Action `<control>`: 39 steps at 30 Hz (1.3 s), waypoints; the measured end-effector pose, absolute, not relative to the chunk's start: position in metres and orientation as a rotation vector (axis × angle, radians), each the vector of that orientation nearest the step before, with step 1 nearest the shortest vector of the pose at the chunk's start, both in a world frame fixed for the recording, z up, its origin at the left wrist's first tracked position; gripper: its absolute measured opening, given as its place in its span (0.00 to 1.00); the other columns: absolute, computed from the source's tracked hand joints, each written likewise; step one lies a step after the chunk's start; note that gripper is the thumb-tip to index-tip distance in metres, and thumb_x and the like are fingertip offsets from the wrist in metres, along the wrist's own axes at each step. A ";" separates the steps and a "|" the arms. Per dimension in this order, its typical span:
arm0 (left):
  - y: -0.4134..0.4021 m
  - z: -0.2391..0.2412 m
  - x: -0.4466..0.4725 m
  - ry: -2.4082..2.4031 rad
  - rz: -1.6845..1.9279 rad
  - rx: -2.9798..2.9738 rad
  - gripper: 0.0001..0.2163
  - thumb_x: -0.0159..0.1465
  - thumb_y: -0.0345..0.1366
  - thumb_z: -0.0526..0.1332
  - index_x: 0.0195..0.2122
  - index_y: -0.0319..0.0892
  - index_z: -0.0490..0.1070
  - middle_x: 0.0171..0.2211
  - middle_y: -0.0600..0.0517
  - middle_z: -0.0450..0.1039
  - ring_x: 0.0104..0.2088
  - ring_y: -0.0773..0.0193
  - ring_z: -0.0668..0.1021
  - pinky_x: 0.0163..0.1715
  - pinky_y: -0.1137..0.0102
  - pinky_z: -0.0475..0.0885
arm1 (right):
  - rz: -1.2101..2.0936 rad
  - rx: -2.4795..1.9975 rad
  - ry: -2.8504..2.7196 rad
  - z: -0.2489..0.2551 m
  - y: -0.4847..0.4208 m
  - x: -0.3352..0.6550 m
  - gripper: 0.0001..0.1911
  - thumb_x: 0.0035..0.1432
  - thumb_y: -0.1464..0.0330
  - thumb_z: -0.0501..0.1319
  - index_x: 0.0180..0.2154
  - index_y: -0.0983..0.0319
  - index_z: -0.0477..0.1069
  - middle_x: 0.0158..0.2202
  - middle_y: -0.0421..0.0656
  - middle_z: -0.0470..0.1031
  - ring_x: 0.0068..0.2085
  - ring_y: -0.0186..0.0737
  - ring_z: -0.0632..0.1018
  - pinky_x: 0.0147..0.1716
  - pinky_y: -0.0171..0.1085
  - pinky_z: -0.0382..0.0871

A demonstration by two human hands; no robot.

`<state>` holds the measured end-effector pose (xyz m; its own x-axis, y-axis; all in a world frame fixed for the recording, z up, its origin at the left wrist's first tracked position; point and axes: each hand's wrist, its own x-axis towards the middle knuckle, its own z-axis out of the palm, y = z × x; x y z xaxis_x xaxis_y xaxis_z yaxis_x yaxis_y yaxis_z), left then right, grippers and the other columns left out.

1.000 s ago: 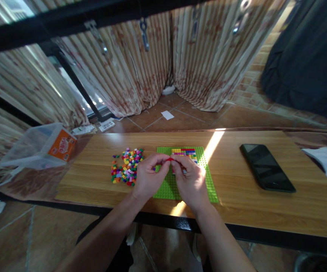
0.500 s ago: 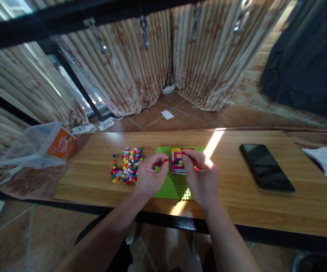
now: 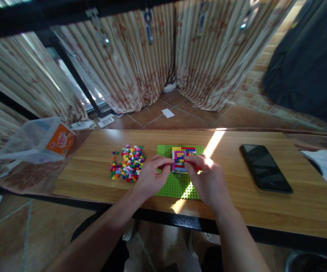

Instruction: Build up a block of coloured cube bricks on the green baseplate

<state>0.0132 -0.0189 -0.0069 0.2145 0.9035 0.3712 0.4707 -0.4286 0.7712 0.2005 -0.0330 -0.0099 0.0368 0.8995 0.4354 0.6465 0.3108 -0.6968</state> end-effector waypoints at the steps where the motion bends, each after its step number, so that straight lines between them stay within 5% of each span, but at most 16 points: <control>1: -0.019 -0.008 0.014 1.266 1.127 1.995 0.11 0.63 0.26 0.58 0.40 0.41 0.80 0.35 0.49 0.79 0.36 0.64 0.80 0.39 0.69 0.76 | 0.312 -1.395 -1.735 -0.010 -0.033 0.198 0.06 0.61 0.63 0.63 0.37 0.56 0.78 0.34 0.40 0.80 0.32 0.38 0.80 0.33 0.39 0.76; 13: -0.019 -0.016 0.018 1.268 0.976 2.088 0.14 0.64 0.27 0.56 0.45 0.40 0.79 0.36 0.48 0.78 0.36 0.62 0.79 0.40 0.66 0.76 | 0.012 -1.392 -1.915 -0.014 -0.028 0.183 0.08 0.64 0.66 0.60 0.36 0.59 0.78 0.39 0.46 0.78 0.36 0.40 0.79 0.33 0.40 0.75; 25: -0.021 -0.016 0.021 1.288 0.884 2.107 0.15 0.64 0.28 0.55 0.47 0.41 0.78 0.34 0.49 0.76 0.31 0.65 0.75 0.36 0.68 0.74 | 0.059 -1.541 -1.683 -0.017 -0.026 0.191 0.13 0.62 0.59 0.60 0.35 0.59 0.79 0.37 0.46 0.78 0.29 0.39 0.78 0.28 0.41 0.72; 39: -0.022 -0.014 0.022 1.315 0.854 2.125 0.15 0.64 0.29 0.56 0.48 0.40 0.78 0.35 0.49 0.76 0.32 0.64 0.76 0.36 0.69 0.75 | 0.278 -1.480 -1.497 -0.021 -0.022 0.186 0.07 0.56 0.61 0.66 0.33 0.57 0.78 0.37 0.45 0.77 0.40 0.46 0.78 0.41 0.49 0.74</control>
<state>0.0219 -0.0219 -0.0143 0.3380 0.9076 0.2491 0.5972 -0.4114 0.6886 0.1856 -0.0223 -0.0210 0.2161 0.8607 0.4610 0.6377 0.2331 -0.7342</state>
